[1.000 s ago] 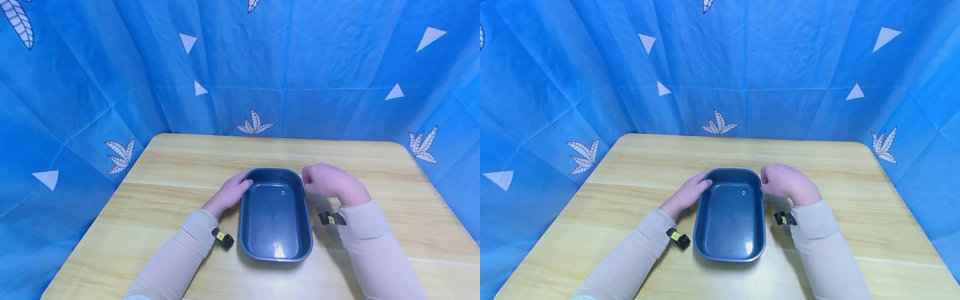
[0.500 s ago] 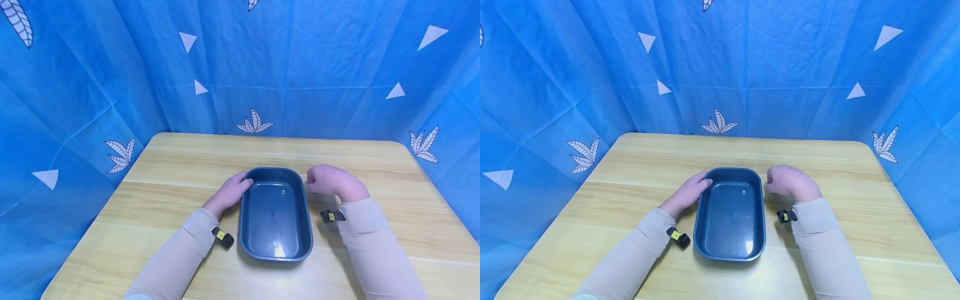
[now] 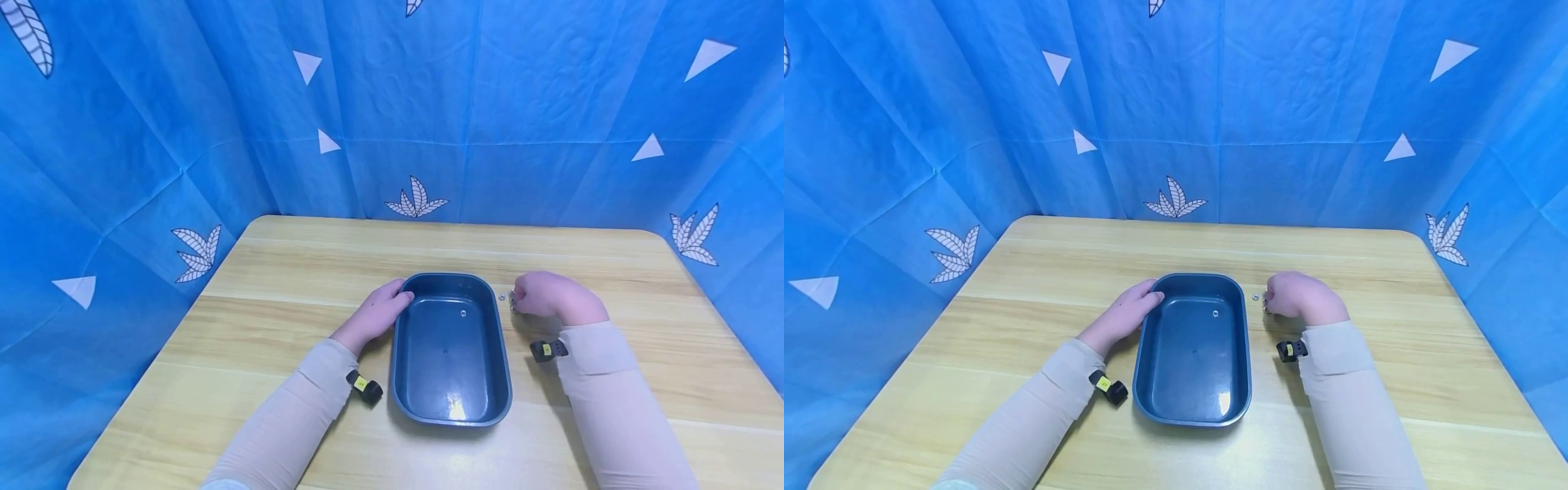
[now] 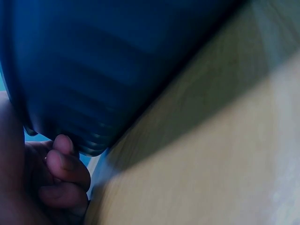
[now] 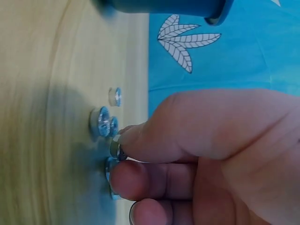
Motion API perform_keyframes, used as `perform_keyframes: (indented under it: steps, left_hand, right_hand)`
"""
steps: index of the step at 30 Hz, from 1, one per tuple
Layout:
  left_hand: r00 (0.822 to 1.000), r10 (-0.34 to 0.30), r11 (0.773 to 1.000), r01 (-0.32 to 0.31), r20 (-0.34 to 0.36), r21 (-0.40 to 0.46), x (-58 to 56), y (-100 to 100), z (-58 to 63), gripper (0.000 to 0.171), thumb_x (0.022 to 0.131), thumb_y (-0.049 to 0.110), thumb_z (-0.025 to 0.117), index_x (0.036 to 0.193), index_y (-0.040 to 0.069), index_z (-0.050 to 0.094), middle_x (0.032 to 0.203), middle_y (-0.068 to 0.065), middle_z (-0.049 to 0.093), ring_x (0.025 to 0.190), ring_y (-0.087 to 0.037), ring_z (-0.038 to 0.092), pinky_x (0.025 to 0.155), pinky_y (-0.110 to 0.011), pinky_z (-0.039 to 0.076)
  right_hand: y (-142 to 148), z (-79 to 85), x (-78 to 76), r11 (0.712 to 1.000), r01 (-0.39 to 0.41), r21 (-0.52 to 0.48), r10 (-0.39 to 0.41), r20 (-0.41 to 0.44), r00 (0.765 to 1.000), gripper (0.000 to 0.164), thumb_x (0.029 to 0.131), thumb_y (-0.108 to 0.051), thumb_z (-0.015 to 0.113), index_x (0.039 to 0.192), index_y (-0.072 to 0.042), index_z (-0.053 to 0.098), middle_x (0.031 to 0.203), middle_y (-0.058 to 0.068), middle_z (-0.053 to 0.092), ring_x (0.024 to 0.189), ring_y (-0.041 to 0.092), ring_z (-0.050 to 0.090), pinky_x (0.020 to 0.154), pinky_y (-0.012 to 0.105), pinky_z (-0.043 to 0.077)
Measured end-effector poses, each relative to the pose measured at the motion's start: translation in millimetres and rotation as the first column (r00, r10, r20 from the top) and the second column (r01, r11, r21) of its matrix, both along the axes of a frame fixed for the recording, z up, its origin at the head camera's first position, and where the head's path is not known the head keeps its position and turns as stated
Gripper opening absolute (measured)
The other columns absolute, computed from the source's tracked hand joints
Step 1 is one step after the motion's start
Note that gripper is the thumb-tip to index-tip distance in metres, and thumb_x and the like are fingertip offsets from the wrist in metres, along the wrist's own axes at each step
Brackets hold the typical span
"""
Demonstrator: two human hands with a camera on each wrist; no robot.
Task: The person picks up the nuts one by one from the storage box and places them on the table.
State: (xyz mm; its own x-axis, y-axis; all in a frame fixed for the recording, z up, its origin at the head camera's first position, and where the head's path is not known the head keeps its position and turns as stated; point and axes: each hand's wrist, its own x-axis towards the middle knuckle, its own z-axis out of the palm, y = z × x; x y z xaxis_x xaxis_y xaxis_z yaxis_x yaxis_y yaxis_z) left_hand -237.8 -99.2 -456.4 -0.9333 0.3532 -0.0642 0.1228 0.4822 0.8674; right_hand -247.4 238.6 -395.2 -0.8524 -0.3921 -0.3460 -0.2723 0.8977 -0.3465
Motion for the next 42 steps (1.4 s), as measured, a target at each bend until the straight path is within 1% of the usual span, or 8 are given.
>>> perform_keyframes:
  steps: [5, 8, 13, 19, 23, 28, 31, 42]
  left_hand:
    - [1.0, 0.004, 1.0, -0.004, -0.006, -0.007, -0.3, 0.4, -0.5, 0.032, 0.105, 0.039, 0.044, 0.12, 0.02, 0.064, 0.107, 0.0, 0.063, 0.099, -0.022, 0.058, 0.087, -0.044, 0.048]
    - [1.0, 0.006, 1.0, -0.006, -0.007, -0.009, -0.6, 0.7, -0.5, 0.032, 0.105, 0.039, 0.044, 0.121, 0.02, 0.064, 0.108, 0.0, 0.064, 0.101, -0.022, 0.058, 0.089, -0.044, 0.048]
    - [1.0, 0.003, 1.0, -0.003, -0.012, -0.009, -1.2, 0.6, -1.1, 0.031, 0.105, 0.039, 0.044, 0.118, 0.019, 0.064, 0.107, 0.0, 0.064, 0.101, -0.022, 0.057, 0.09, -0.043, 0.047]
    - [1.0, 0.002, 1.0, -0.002, -0.007, -0.008, -0.1, 1.2, 0.1, 0.031, 0.105, 0.039, 0.044, 0.118, 0.02, 0.064, 0.107, 0.0, 0.064, 0.102, -0.022, 0.057, 0.091, -0.044, 0.047]
    - [1.0, 0.006, 1.0, -0.006, -0.003, -0.006, 0.6, 1.3, 0.4, 0.031, 0.105, 0.039, 0.044, 0.12, 0.02, 0.064, 0.108, 0.001, 0.064, 0.102, -0.022, 0.057, 0.091, -0.044, 0.047]
    - [1.0, 0.008, 1.0, -0.008, 0.004, -0.004, 0.6, 0.9, -0.2, 0.031, 0.105, 0.04, 0.044, 0.12, 0.021, 0.063, 0.108, 0.001, 0.064, 0.102, -0.021, 0.058, 0.09, -0.044, 0.048]
    - [1.0, 0.007, 1.0, -0.007, 0.002, -0.003, 0.2, 0.9, -0.8, 0.031, 0.104, 0.04, 0.044, 0.118, 0.02, 0.063, 0.107, 0.0, 0.064, 0.101, -0.022, 0.058, 0.089, -0.044, 0.048]
    - [1.0, 0.002, 1.0, -0.002, 0.009, 0.003, 1.3, 0.6, 0.1, 0.033, 0.105, 0.04, 0.043, 0.123, 0.021, 0.063, 0.111, 0.002, 0.064, 0.105, -0.021, 0.057, 0.094, -0.046, 0.047]
  right_hand:
    - [1.1, -2.7, -1.6, 1.0, -0.014, 0.008, 0.014, 0.002, 1.0, 0.021, 0.085, -0.002, 0.052, 0.069, -0.014, 0.048, 0.065, 0.0, 0.041, 0.061, 0.017, 0.041, 0.058, 0.032, 0.035]
    - [1.3, -3.1, -1.4, 1.0, -0.007, 0.008, 0.007, 0.001, 1.0, 0.02, 0.084, 0.0, 0.051, 0.07, -0.014, 0.049, 0.066, 0.001, 0.042, 0.063, 0.018, 0.042, 0.059, 0.032, 0.035]
    - [0.9, -1.8, -0.4, 1.0, 0.007, 0.007, -0.007, 0.0, 1.0, 0.017, 0.086, -0.002, 0.053, 0.073, -0.013, 0.053, 0.069, 0.002, 0.047, 0.066, 0.019, 0.045, 0.062, 0.034, 0.038]
    - [1.6, 1.4, 0.9, 1.0, 0.026, 0.002, -0.026, 0.01, 1.0, 0.013, 0.089, -0.003, 0.055, 0.085, -0.012, 0.064, 0.081, 0.004, 0.058, 0.077, 0.022, 0.052, 0.071, 0.04, 0.045]
    - [0.6, 4.5, 2.2, 1.0, 0.026, -0.001, -0.026, -0.003, 1.0, 0.014, 0.089, -0.002, 0.052, 0.084, -0.012, 0.062, 0.079, 0.004, 0.055, 0.073, 0.021, 0.05, 0.066, 0.037, 0.043]
    - [-3.6, 11.8, 6.3, 1.0, 0.021, -0.008, -0.021, -0.03, 0.999, 0.016, 0.087, -0.002, 0.046, 0.081, -0.012, 0.057, 0.074, 0.004, 0.05, 0.069, 0.02, 0.045, 0.062, 0.034, 0.039]
    - [-7.4, 17.6, 9.6, 0.999, 0.025, -0.023, -0.026, -0.04, 0.999, 0.015, 0.088, -0.003, 0.047, 0.081, -0.012, 0.057, 0.074, 0.003, 0.049, 0.069, 0.02, 0.044, 0.063, 0.034, 0.038]
    - [-20.4, 36.6, 23.0, 0.998, 0.035, -0.043, -0.037, -0.047, 0.998, 0.014, 0.086, -0.002, 0.049, 0.088, -0.011, 0.06, 0.079, 0.003, 0.056, 0.069, 0.021, 0.05, 0.063, 0.035, 0.043]
